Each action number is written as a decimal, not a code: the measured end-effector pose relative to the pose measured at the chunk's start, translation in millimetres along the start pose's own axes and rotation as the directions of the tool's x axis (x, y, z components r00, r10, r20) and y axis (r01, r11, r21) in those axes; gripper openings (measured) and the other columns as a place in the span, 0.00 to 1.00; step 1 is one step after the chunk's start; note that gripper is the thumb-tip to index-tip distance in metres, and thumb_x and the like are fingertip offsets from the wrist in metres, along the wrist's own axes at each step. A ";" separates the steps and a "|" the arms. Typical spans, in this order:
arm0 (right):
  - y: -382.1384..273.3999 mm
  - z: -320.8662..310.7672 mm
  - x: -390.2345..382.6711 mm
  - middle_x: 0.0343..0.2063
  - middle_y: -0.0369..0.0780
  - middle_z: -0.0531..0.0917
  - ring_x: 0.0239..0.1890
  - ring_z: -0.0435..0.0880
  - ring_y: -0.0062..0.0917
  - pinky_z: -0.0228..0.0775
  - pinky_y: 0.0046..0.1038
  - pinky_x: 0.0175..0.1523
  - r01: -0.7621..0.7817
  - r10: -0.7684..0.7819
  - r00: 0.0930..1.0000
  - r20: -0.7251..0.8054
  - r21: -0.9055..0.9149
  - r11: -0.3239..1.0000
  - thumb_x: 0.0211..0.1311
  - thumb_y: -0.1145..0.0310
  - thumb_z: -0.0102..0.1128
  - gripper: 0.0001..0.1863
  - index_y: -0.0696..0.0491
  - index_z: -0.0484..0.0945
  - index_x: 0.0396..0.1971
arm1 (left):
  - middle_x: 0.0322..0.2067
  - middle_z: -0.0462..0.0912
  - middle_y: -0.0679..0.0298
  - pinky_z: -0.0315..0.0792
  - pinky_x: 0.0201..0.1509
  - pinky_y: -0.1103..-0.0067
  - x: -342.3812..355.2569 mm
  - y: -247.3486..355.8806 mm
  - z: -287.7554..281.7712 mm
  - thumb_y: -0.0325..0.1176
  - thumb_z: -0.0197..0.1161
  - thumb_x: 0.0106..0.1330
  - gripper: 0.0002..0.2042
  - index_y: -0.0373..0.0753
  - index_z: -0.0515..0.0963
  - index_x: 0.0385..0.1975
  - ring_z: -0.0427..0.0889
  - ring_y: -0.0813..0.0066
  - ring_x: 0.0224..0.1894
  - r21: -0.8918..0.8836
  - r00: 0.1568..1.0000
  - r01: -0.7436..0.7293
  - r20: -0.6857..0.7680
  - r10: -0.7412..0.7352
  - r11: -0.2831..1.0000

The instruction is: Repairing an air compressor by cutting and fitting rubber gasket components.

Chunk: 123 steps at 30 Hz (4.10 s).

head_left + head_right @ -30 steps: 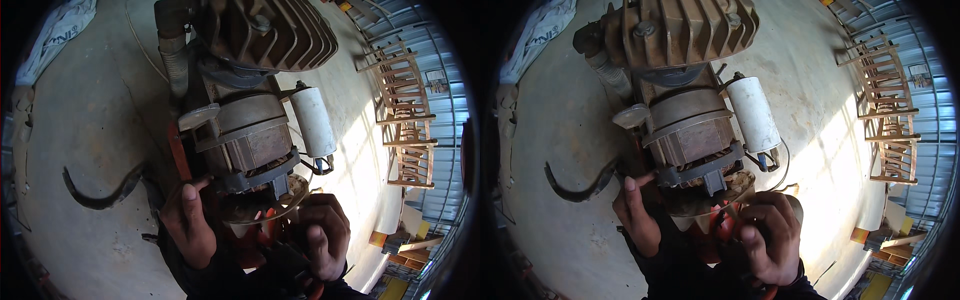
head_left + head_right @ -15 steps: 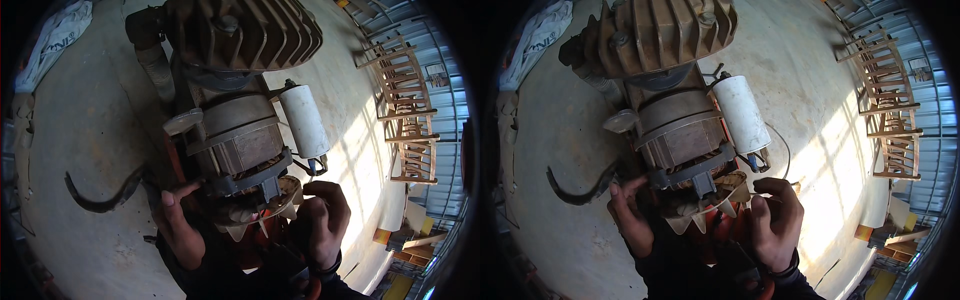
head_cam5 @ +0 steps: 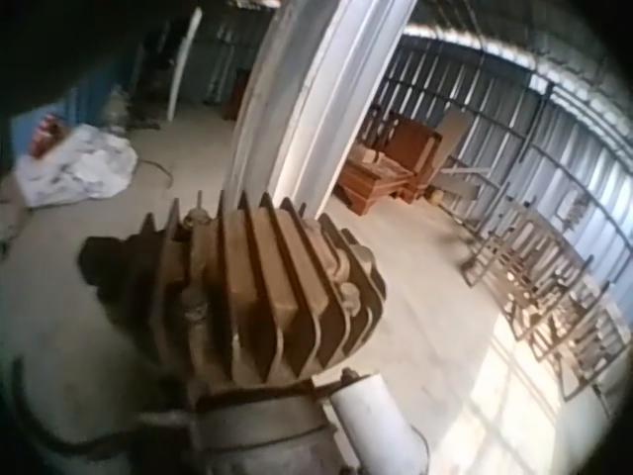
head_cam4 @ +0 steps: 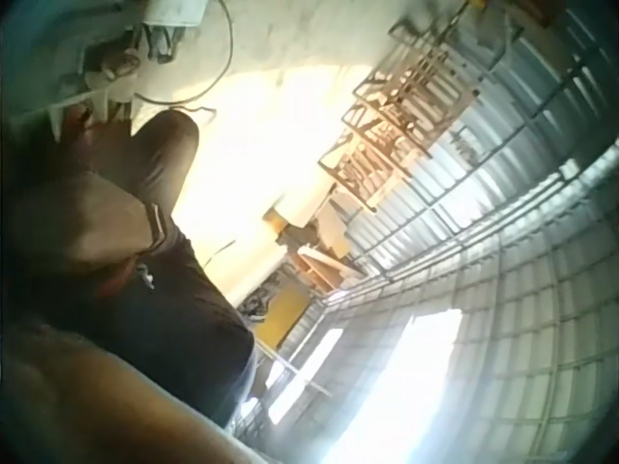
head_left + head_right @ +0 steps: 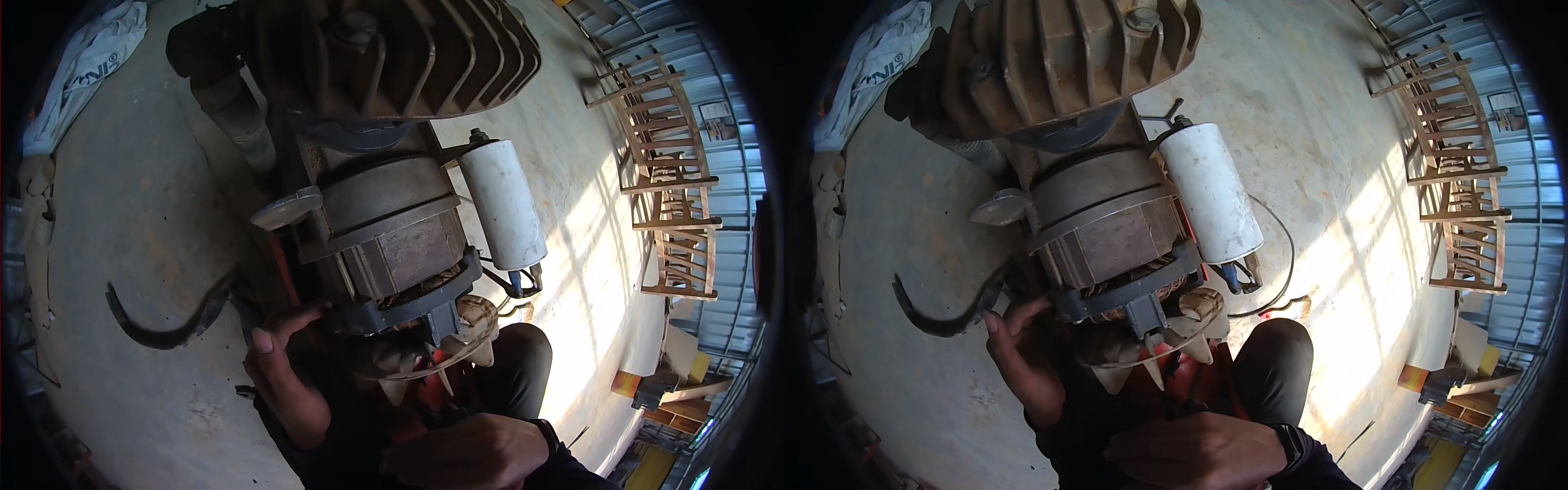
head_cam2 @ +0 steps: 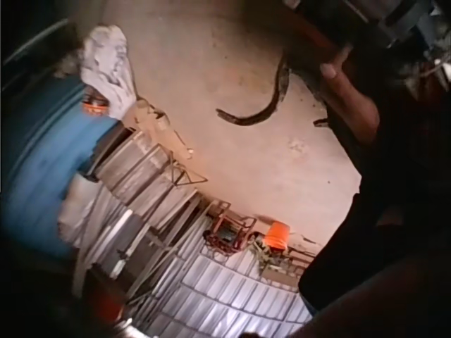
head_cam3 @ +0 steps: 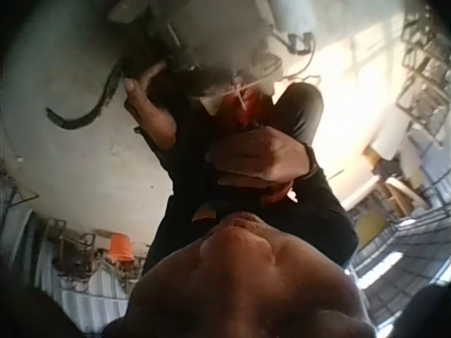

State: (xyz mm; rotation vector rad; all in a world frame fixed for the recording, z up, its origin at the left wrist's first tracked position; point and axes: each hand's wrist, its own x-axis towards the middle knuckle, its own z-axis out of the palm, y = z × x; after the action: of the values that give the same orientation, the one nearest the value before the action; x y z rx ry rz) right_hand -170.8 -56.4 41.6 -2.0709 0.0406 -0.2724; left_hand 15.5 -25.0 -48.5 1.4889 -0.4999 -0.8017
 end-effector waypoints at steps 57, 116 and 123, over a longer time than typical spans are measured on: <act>-330.1 161.9 -382.6 0.26 0.44 0.83 0.19 0.78 0.25 0.70 0.26 0.24 -0.092 0.866 -0.424 -0.264 0.964 0.249 0.62 0.64 0.51 0.14 0.61 0.77 0.35 | 0.39 0.84 0.55 0.74 0.48 0.69 -196.6 264.0 -85.6 0.51 0.62 0.63 0.22 0.34 0.80 0.39 0.82 0.61 0.45 0.737 0.875 -0.203 0.432 -0.218 0.645; -116.4 140.2 36.6 0.33 0.44 0.81 0.29 0.83 0.31 0.78 0.33 0.33 0.291 0.734 -0.554 -0.393 0.735 0.612 0.70 0.54 0.52 0.19 0.58 0.74 0.43 | 0.39 0.84 0.55 0.77 0.47 0.72 -149.5 215.6 -510.9 0.43 0.60 0.66 0.16 0.35 0.79 0.44 0.84 0.65 0.42 0.874 0.733 -0.046 0.358 -0.578 0.483; -170.9 131.4 -61.5 0.38 0.45 0.83 0.42 0.83 0.32 0.79 0.34 0.44 0.402 0.824 -0.289 -0.488 0.719 0.567 0.70 0.59 0.51 0.20 0.62 0.73 0.50 | 0.39 0.84 0.54 0.77 0.47 0.72 -185.8 160.8 -440.7 0.44 0.61 0.66 0.17 0.35 0.79 0.44 0.84 0.63 0.42 0.862 0.572 -0.227 0.495 -0.654 0.453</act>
State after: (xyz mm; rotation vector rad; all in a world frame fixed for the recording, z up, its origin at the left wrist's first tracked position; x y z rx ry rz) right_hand -217.5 149.5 116.8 -0.2058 1.2903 -1.3893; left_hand 243.4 393.1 118.5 2.1290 -1.6439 -1.6617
